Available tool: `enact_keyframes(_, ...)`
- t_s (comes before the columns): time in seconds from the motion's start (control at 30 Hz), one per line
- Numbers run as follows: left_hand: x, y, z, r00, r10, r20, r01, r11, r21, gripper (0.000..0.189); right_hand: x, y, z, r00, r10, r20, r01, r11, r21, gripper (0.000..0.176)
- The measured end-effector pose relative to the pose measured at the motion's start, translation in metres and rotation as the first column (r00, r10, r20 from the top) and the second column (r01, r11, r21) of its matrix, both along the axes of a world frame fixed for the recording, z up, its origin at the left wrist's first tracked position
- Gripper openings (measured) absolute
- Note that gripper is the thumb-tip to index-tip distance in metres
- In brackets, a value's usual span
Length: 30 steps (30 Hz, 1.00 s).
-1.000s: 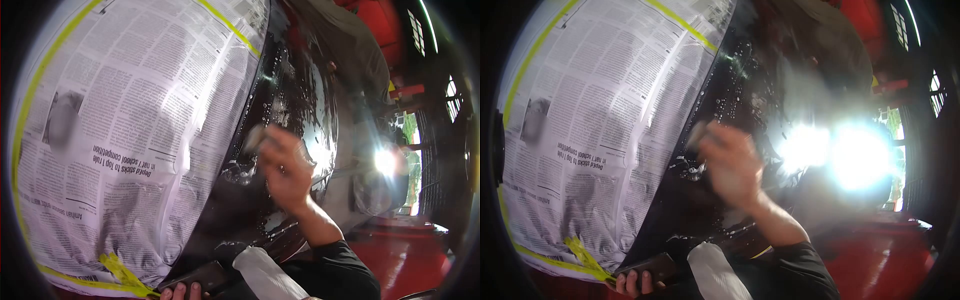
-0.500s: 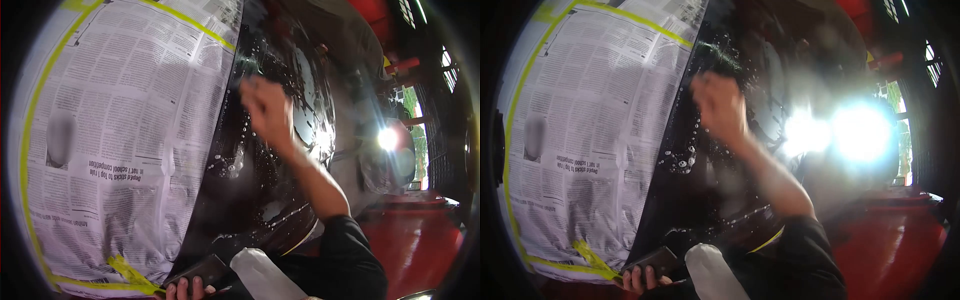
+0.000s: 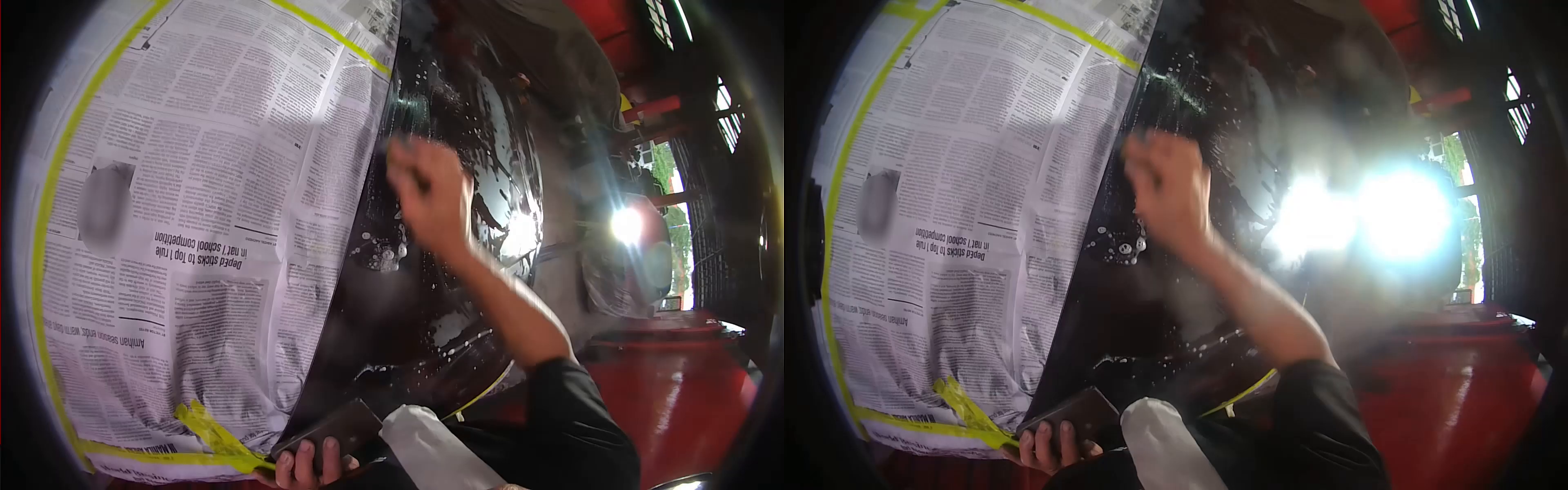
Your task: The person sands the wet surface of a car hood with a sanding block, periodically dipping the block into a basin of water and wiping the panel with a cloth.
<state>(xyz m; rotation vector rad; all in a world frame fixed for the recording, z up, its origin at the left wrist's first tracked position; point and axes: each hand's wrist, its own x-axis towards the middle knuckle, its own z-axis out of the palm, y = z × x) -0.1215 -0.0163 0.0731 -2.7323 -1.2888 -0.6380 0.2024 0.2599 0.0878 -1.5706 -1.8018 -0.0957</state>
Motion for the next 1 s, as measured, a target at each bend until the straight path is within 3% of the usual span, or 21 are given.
enact_keyframes(0.03, -0.001, -0.006, -0.002, 1.0, -0.023, 0.0, 0.023, 0.996, -0.082, 0.035, -0.007, -0.021, -0.001, 0.999, 0.053, -0.001, -0.053, 0.999, -0.007, 0.02)
enact_keyframes(0.1, 0.006, -0.017, -0.014, 0.989, 0.109, 0.103, -0.093, 0.984, -0.15, 0.036, 0.0, 0.005, 0.007, 0.996, 0.088, 0.026, -0.089, 0.996, 0.011, 0.022)
enact_keyframes(0.13, 0.008, -0.02, -0.021, 0.978, 0.16, 0.132, -0.136, 0.975, -0.174, 0.036, 0.006, 0.04, 0.016, 0.997, 0.0, -0.08, -0.008, 0.995, -0.097, 0.022)
enact_keyframes(0.17, 0.003, -0.019, -0.028, 0.991, 0.105, 0.088, -0.101, 0.993, -0.055, 0.037, 0.011, 0.063, 0.02, 0.98, -0.106, -0.171, 0.067, 0.974, -0.217, 0.022)
enact_keyframes(0.2, 0.002, -0.019, -0.032, 0.998, 0.057, 0.041, -0.06, 0.996, 0.064, 0.037, 0.014, 0.075, 0.02, 0.981, -0.1, -0.169, 0.061, 0.973, -0.222, 0.022)
enact_keyframes(0.27, 0.002, -0.022, -0.032, 0.997, 0.061, 0.047, -0.064, 0.996, 0.067, 0.038, 0.016, 0.088, 0.017, 0.989, -0.136, -0.052, 0.131, 0.987, -0.095, 0.021)
enact_keyframes(0.33, 0.005, -0.015, -0.036, 0.996, 0.047, 0.071, -0.054, 0.994, 0.094, 0.038, -0.003, 0.031, 0.011, 0.998, -0.068, 0.009, 0.069, 0.993, -0.097, 0.022)
enact_keyframes(0.37, 0.005, -0.014, -0.036, 0.996, 0.037, 0.079, -0.044, 0.994, 0.097, 0.039, -0.013, -0.001, 0.002, 0.991, 0.041, 0.128, -0.043, 0.999, 0.009, 0.024)
enact_keyframes(0.43, 0.006, -0.008, -0.033, 0.995, 0.041, 0.086, -0.05, 0.994, 0.102, 0.039, -0.022, -0.027, -0.003, 0.993, 0.113, 0.032, -0.113, 0.994, 0.0, 0.024)
enact_keyframes(0.53, -0.002, -0.006, -0.032, 1.0, -0.009, -0.03, 0.013, 0.989, 0.147, 0.04, 0.012, 0.067, 0.01, 0.99, -0.121, -0.078, 0.115, 0.99, -0.078, 0.025)
enact_keyframes(0.57, -0.004, -0.009, -0.04, 0.999, -0.038, -0.023, 0.041, 0.988, 0.149, 0.041, 0.021, 0.098, 0.015, 0.982, -0.184, 0.035, 0.186, 0.98, -0.077, 0.027)
enact_keyframes(0.63, 0.0, -0.013, -0.044, 0.998, -0.068, -0.011, 0.069, 0.987, 0.145, 0.042, 0.017, 0.1, 0.018, 0.988, -0.152, 0.027, 0.153, 0.988, -0.023, 0.026)
enact_keyframes(0.7, 0.008, -0.009, -0.047, 0.996, 0.034, 0.079, -0.052, 0.971, 0.233, 0.042, 0.002, 0.047, 0.015, 0.996, -0.08, -0.05, 0.074, 0.991, -0.11, 0.024)
enact_keyframes(0.77, 0.012, -0.009, -0.037, 0.991, 0.076, 0.107, -0.092, 0.983, 0.159, 0.042, -0.021, -0.019, 0.003, 0.994, 0.096, 0.057, -0.097, 0.995, 0.01, 0.024)
enact_keyframes(0.87, 0.012, -0.005, -0.024, 0.987, 0.129, 0.1, -0.138, 0.986, 0.092, 0.041, 0.005, 0.032, -0.001, 0.984, 0.123, 0.13, -0.137, 0.985, 0.106, 0.023)
enact_keyframes(0.9, 0.011, -0.006, -0.02, 0.988, 0.124, 0.089, -0.131, 0.988, 0.087, 0.041, 0.012, 0.064, 0.01, 1.0, 0.001, -0.031, -0.002, 0.999, -0.041, 0.023)
enact_keyframes(0.97, 0.008, -0.009, -0.014, 0.992, 0.114, 0.052, -0.118, 0.99, 0.08, 0.04, 0.021, 0.116, 0.02, 0.988, -0.156, -0.009, 0.155, 0.987, -0.05, 0.023)
enact_keyframes(1.0, 0.006, -0.01, -0.011, 0.994, 0.11, 0.026, -0.112, 0.99, 0.081, 0.039, 0.019, 0.109, 0.017, 0.992, -0.122, -0.019, 0.121, 0.992, -0.036, 0.023)
